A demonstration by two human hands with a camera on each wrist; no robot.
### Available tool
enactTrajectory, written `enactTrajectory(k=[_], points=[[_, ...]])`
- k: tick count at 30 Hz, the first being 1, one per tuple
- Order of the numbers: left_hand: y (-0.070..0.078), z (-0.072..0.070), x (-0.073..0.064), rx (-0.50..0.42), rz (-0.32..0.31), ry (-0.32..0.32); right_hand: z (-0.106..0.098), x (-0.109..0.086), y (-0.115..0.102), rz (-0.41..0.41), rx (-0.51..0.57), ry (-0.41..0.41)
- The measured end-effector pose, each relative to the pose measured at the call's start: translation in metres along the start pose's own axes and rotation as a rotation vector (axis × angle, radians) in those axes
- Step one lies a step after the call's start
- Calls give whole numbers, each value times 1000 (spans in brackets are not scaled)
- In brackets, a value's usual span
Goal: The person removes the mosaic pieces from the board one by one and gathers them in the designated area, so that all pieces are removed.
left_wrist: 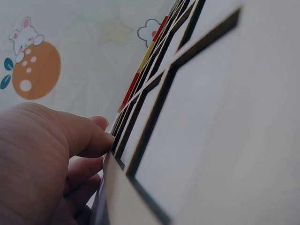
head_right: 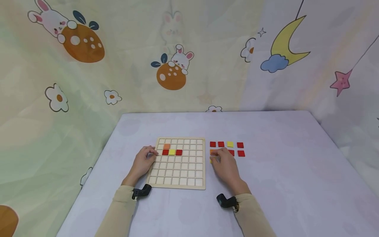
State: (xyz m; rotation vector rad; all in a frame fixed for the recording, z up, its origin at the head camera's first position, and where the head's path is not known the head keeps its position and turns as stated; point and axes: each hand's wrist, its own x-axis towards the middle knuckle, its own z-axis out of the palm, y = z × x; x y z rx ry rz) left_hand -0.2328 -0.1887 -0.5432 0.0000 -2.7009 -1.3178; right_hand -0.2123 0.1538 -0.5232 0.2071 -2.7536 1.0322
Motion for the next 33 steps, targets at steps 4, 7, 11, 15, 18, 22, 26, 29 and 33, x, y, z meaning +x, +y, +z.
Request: enactTrajectory(k=[4,7,11,15,18,22,26,29,33], points=[[1,0,-1,4,-3,6,2,0,-5,-3,13,16],[1,-1,-1,4,-5,7,3,0,-8,-3,15,10],[1,-1,-1,3,-7,9,7,1,-12,-5,19,-9],[1,0,-1,6,-7,12,12,1,-17,-8,20,-34],[1,1,0,11,-6,14,16,0,-20,-15,23,-55],[2,1,0,10,-4,14,21,-1,-27,-31,48,-71],[3,0,-1,6,-9,11,25,-1,-34,-64,86,-59],[3,0,-2,10,-12,11,28,0,-40,-70,121,-57],[1,0,-1,13,-8,13,34,2,-45,-62,141,-75]])
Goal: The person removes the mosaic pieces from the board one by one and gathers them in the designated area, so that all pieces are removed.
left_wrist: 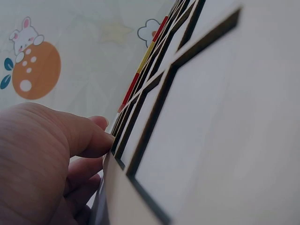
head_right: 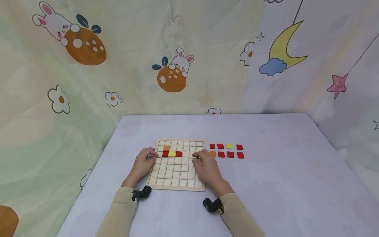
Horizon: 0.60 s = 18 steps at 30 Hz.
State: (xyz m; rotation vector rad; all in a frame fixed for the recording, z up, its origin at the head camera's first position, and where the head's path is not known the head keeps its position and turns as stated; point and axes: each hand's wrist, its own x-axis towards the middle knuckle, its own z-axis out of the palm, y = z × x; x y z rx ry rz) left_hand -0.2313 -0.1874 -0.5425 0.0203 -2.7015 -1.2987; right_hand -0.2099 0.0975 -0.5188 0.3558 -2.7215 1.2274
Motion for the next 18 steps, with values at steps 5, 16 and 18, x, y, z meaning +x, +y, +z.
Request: enactTrajectory(k=[5,16,18], points=[[0,0,-1,-8,2,3,8,5,-3,-21,-7,-8],[0,0,-1,-3,1,-2,16,15,-14,-41,14,-35],[0,0,0,1,-2,-2,19,17,-14,-29,9,-45]])
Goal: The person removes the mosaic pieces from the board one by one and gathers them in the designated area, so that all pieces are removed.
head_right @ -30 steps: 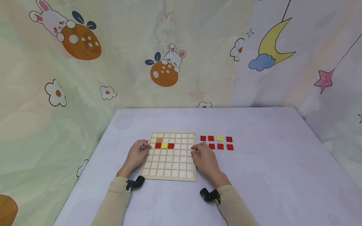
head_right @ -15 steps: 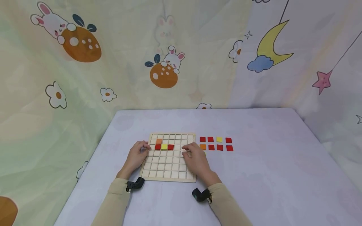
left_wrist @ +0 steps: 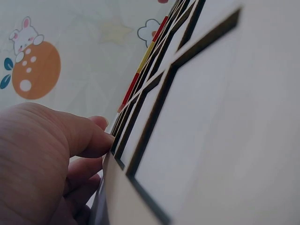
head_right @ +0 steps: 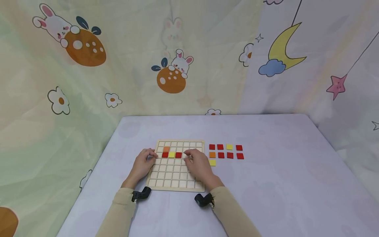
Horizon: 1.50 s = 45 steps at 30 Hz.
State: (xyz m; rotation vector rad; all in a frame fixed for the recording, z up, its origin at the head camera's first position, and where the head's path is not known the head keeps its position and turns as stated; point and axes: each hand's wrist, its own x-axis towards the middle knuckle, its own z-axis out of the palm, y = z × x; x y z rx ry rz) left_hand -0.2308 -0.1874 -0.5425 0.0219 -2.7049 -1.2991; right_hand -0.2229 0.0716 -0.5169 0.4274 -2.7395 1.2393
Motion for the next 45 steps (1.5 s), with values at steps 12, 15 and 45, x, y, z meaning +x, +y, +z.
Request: enactTrajectory(k=[12,15,45], points=[[0,0,-1,-5,-6,0,13,13,1,-20,-56,-19],[1,0,0,-5,-5,4,18,17,0,-13,-92,-20],[1,-1,-1,-15,4,-3,33,23,-14,43,-221,42]])
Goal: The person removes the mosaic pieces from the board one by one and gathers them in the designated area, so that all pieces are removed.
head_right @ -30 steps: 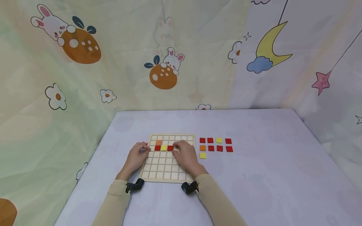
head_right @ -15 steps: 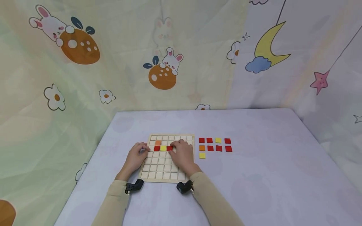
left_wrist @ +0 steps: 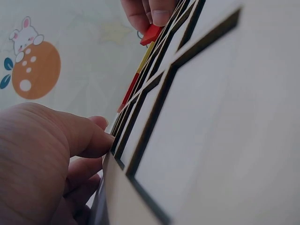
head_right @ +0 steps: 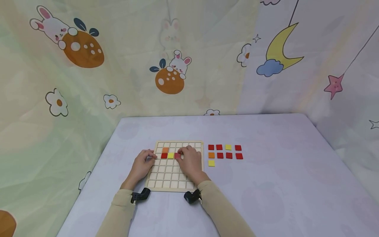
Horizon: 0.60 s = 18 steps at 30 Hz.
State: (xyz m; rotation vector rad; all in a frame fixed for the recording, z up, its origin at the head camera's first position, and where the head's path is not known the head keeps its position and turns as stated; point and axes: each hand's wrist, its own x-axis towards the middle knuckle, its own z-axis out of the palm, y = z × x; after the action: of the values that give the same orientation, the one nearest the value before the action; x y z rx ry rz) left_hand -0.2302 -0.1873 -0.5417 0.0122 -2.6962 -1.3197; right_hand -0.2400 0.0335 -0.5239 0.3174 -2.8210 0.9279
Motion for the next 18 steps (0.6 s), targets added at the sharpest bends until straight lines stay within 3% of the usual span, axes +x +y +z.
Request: enactTrajectory(k=[8,18], points=[[1,-1,0,7,0,-2,0,2,-1,-10,76,-23],[1,-1,0,12,-4,-5,-3,2,0,-32,48,-49]])
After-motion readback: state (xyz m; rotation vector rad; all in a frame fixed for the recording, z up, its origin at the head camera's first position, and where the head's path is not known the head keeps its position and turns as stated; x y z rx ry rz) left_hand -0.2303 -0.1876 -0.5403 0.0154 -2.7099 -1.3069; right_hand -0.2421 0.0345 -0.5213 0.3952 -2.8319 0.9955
